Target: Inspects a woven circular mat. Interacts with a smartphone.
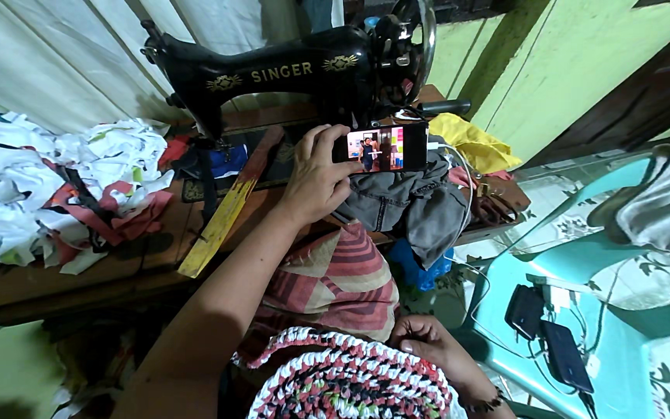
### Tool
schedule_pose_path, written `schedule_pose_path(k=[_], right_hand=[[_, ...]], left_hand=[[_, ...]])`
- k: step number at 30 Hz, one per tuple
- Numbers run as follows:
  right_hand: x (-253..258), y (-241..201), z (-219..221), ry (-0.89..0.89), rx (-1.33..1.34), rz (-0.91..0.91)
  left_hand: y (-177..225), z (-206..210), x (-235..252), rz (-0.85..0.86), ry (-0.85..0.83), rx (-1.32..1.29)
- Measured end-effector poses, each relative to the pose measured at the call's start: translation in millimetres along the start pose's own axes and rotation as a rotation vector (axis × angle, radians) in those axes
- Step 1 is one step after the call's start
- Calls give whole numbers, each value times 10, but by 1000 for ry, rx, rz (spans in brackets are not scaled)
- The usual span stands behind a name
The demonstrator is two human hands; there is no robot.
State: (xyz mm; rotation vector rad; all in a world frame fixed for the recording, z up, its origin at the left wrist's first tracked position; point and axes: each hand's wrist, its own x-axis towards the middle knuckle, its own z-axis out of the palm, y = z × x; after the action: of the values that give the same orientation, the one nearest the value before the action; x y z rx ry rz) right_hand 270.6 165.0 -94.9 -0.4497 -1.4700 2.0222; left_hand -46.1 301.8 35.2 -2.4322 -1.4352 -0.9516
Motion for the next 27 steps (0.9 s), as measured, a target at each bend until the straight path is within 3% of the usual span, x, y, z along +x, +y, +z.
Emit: schedule_pose_path(k=[15,19,22,25,27], right_hand=[[-18,3,11,0,-17,-9],[-22,-13,13,-3,-16,-8],[-38,-35,30,15,-41,3],[-46,-38,55,23,-57,7],[-43,-92,108,45,-82,10]], left_hand=[[7,-3,-12,25,2,4],[32,-65,-22,220,213,-37],[370,-248,-203,139,211,-327],[1044,-605,-537,-65,124,-716],[1504,-882,-741,-112,60,-963]])
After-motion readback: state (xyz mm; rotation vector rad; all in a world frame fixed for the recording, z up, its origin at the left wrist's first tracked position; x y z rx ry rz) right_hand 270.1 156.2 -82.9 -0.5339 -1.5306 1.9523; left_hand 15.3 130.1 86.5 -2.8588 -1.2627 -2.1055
